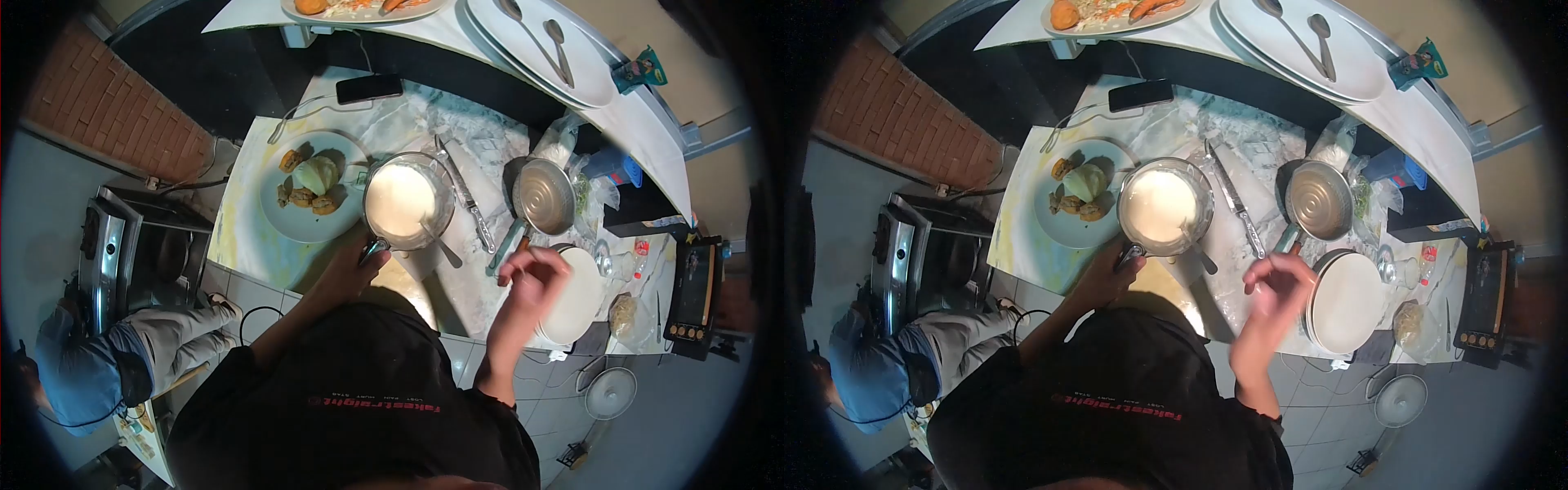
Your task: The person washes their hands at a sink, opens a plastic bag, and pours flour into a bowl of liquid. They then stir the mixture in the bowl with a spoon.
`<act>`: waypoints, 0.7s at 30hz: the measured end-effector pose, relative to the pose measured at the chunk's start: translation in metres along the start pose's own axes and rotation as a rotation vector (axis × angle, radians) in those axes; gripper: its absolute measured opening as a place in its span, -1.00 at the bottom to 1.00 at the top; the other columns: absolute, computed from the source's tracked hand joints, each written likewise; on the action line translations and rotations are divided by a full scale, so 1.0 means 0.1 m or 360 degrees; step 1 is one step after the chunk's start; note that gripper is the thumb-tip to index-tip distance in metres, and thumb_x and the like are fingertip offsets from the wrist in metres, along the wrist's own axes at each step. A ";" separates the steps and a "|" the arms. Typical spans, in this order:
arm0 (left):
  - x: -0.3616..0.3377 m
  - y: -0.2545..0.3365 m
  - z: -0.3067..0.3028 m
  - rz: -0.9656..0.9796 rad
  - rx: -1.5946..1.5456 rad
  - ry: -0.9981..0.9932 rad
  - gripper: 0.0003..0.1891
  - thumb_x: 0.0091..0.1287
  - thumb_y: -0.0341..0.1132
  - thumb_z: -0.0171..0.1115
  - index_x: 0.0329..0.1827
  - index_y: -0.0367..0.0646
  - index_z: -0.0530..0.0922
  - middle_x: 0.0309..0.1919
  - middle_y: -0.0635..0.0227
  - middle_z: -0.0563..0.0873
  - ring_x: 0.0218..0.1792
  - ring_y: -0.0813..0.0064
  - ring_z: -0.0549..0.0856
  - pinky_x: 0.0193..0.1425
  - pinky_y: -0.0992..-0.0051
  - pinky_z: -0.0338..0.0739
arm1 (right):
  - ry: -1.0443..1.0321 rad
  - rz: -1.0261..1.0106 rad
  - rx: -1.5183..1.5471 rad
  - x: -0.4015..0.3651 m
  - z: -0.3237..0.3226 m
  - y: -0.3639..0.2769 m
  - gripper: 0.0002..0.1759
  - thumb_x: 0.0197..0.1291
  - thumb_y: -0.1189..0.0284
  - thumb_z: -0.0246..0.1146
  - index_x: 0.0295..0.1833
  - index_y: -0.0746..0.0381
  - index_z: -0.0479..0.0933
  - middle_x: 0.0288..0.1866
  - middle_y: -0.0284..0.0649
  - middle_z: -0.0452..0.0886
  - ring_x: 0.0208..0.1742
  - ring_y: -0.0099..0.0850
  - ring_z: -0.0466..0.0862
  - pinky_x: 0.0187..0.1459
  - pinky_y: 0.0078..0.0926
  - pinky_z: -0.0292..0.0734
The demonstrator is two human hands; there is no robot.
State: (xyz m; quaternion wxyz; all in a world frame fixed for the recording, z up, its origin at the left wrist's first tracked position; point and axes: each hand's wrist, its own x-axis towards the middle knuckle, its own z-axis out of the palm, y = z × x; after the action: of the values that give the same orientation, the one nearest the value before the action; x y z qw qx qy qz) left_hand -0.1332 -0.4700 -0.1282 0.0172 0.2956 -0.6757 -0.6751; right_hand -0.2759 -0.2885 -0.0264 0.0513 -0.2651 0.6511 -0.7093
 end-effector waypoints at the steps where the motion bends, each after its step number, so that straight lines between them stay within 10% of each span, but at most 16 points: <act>1: -0.01 0.02 -0.01 -0.0063 0.0021 0.0017 -0.70 0.48 -0.20 0.16 0.12 -0.17 0.45 -0.54 0.48 0.48 -0.62 0.69 0.44 -0.55 0.54 0.38 | -0.0091 -0.0007 -0.0548 -0.03 0.00 0.22 -0.53 0.40 0.34 0.18 0.30 0.28 0.23 -0.15 -0.14 0.46 -0.14 -0.37 0.48 -0.06 -0.39 0.41; 6: 0.01 0.03 0.05 0.0146 0.0116 0.0069 -0.71 0.47 -0.26 0.16 0.15 -0.16 0.41 -0.54 0.52 0.45 -0.67 0.71 0.42 -0.62 0.58 0.35 | -0.0396 0.0658 -0.0771 -0.10 0.07 0.62 -0.42 0.35 0.42 0.26 0.37 0.19 0.14 -0.47 -0.18 0.53 -0.51 -0.31 0.52 -0.32 -0.36 0.47; 8: -0.02 0.07 0.07 0.0082 0.0089 0.0113 -0.66 0.46 -0.24 0.19 0.17 -0.25 0.47 -0.40 0.29 0.60 -0.48 0.56 0.54 -0.35 0.42 0.47 | -0.0462 0.0838 -0.0449 -0.13 0.09 0.63 -0.42 0.31 0.50 0.27 0.34 0.15 0.16 -0.53 -0.19 0.52 -0.57 -0.34 0.49 -0.40 -0.43 0.41; 14: 0.04 -0.12 0.11 0.0516 0.0368 0.0208 -0.69 0.45 -0.24 0.21 0.10 -0.28 0.51 -0.39 0.19 0.60 -0.43 0.48 0.58 -0.26 0.35 0.48 | -0.0464 0.0414 -0.0957 0.06 0.20 0.51 -0.48 0.27 0.60 0.24 0.28 0.13 0.26 -0.60 -0.16 0.48 -0.64 -0.24 0.47 -0.46 -0.36 0.38; 21: -0.04 0.01 0.13 0.0141 0.0231 0.0007 -0.67 0.45 -0.22 0.22 0.13 -0.26 0.49 -0.44 0.31 0.61 -0.51 0.58 0.55 -0.39 0.43 0.47 | -0.0714 0.0154 -0.1829 0.18 0.16 0.50 -0.73 0.32 0.42 0.19 0.11 0.18 0.40 -0.47 0.07 0.66 -0.39 0.06 0.71 -0.36 0.01 0.59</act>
State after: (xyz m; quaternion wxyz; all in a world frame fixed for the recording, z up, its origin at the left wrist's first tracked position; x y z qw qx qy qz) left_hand -0.1357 -0.4569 -0.1267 0.0271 0.2675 -0.7353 -0.6222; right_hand -0.2982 -0.3182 -0.0683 0.0680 -0.3632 0.9137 -0.1691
